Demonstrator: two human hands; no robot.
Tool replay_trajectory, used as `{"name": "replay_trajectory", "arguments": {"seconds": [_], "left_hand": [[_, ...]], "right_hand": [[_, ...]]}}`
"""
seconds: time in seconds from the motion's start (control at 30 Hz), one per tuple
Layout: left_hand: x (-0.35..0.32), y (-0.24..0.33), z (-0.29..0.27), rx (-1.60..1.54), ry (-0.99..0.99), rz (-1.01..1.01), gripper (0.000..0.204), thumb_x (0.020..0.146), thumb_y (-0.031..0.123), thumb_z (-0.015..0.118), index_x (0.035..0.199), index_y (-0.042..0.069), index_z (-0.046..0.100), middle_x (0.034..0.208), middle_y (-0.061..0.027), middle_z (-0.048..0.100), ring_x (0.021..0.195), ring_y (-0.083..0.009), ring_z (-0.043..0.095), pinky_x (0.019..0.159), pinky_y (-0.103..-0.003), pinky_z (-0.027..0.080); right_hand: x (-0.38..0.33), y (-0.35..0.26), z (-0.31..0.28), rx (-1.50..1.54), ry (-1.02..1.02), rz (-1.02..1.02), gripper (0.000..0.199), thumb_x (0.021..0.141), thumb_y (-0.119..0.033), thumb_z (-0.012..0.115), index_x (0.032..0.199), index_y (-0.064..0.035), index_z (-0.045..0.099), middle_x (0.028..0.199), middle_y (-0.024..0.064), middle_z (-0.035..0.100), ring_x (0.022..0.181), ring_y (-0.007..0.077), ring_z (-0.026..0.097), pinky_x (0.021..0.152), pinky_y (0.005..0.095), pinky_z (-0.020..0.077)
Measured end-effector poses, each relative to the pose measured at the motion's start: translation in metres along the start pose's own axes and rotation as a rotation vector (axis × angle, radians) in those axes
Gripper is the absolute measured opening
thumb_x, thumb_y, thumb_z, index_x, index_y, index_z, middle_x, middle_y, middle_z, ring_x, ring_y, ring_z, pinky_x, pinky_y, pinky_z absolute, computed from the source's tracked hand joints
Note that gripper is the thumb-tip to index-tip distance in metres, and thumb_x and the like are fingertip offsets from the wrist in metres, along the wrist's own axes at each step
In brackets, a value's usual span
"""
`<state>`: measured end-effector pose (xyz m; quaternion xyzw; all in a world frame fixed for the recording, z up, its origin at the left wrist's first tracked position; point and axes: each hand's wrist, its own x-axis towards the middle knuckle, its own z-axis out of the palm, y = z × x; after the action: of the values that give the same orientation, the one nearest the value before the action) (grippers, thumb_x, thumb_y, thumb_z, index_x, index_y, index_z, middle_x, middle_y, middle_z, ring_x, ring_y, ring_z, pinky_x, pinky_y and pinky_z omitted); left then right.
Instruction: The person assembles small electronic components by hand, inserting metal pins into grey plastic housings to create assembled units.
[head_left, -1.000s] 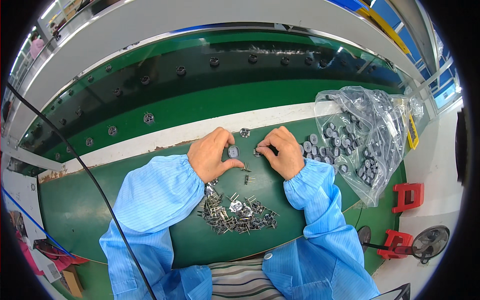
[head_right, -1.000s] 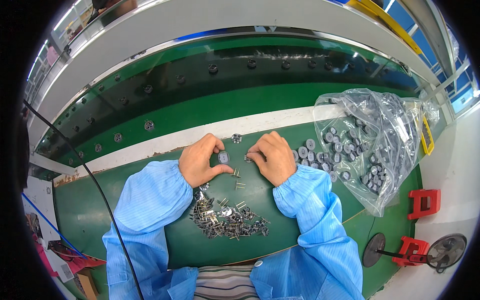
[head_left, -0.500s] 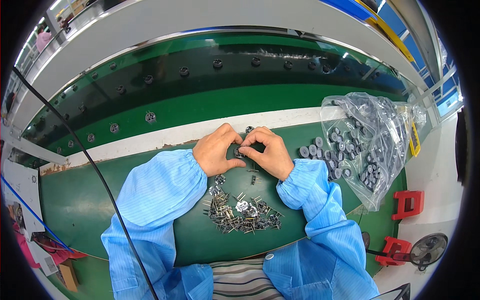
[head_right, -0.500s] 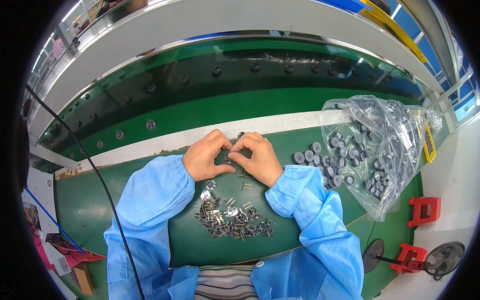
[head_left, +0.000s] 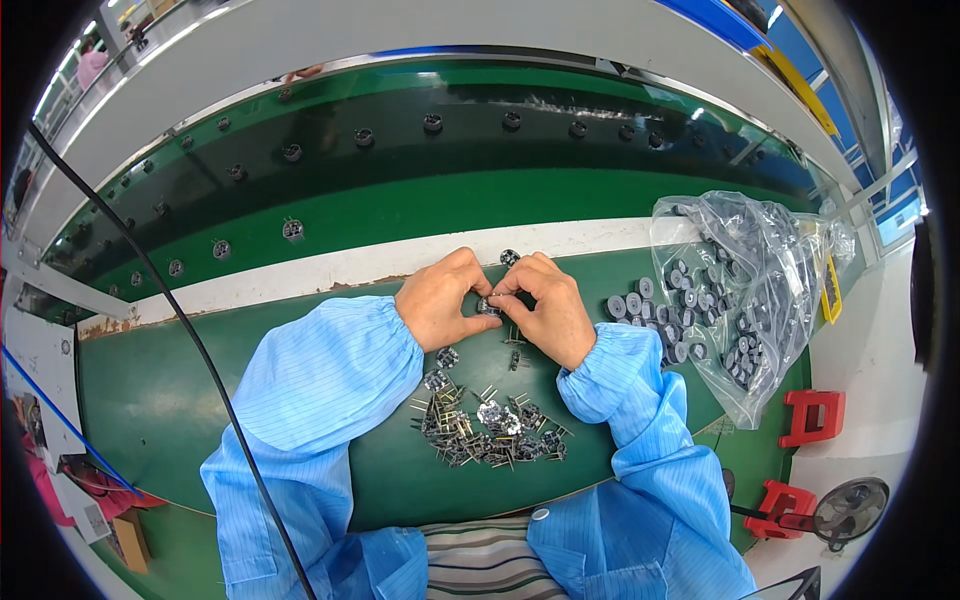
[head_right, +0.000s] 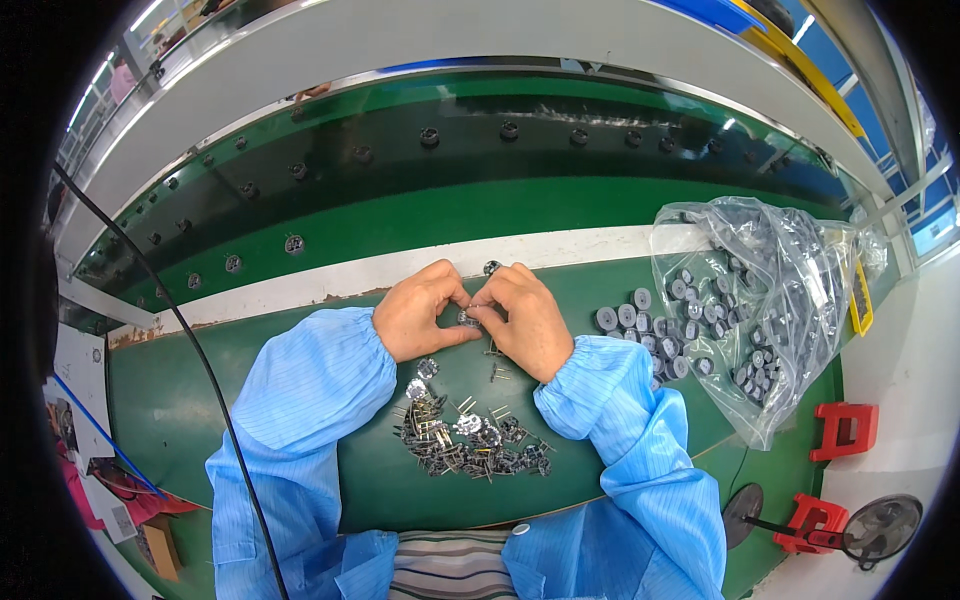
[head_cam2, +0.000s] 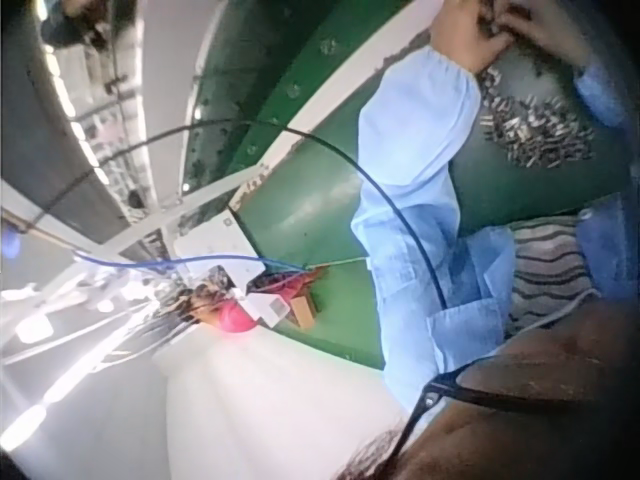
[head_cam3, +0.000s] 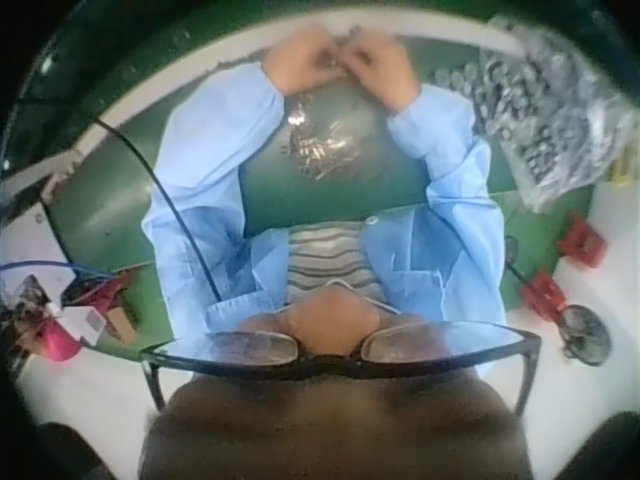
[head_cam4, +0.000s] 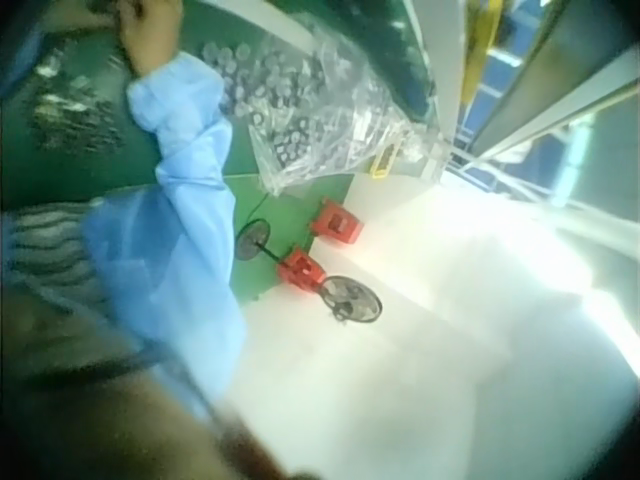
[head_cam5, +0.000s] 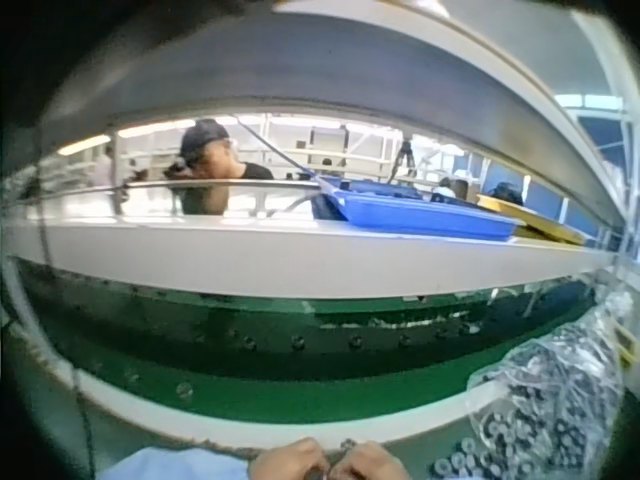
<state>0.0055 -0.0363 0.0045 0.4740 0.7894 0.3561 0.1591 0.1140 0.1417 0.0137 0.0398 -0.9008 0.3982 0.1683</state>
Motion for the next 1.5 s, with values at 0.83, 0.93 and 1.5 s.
{"name": "replay_trajectory", "arguments": {"seconds": [0.83, 0.93, 1.5], "left_hand": [[-0.001, -0.008, 0.012, -0.025, 0.157, 0.128, 0.035, 0.07, 0.017, 0.094, 0.09, 0.005, 0.068, 0.087, -0.0052, 0.052, 0.067, -0.0178, 0.053, 0.06, -0.035, 0.047], [-0.004, -0.008, 0.006, -0.036, 0.151, 0.11, 0.036, 0.07, 0.018, 0.094, 0.092, 0.005, 0.068, 0.085, -0.0051, 0.053, 0.067, -0.0172, 0.053, 0.06, -0.034, 0.046], [0.012, -0.074, -0.065, 0.38, 0.525, -0.104, 0.038, 0.077, 0.016, 0.088, 0.109, 0.005, 0.071, 0.102, -0.0084, 0.062, 0.09, -0.0239, 0.058, 0.081, -0.036, 0.051]], "right_hand": [[0.008, -0.011, 0.0, -0.129, -0.028, -0.046, 0.018, 0.076, 0.001, 0.077, 0.072, 0.0003, 0.059, 0.076, 0.0132, 0.063, 0.087, 0.0355, 0.06, 0.074, 0.0454, 0.0513], [0.003, -0.009, 0.002, -0.113, -0.006, -0.029, 0.016, 0.079, 0.0, 0.078, 0.075, 0.0005, 0.062, 0.076, 0.0124, 0.063, 0.082, 0.0325, 0.062, 0.07, 0.0431, 0.0524], [-0.022, 0.026, -0.027, -0.238, 0.208, 0.151, 0.012, 0.083, -0.002, 0.075, 0.092, -0.0018, 0.067, 0.089, 0.0143, 0.066, 0.081, 0.0347, 0.067, 0.071, 0.0432, 0.0554]]}}
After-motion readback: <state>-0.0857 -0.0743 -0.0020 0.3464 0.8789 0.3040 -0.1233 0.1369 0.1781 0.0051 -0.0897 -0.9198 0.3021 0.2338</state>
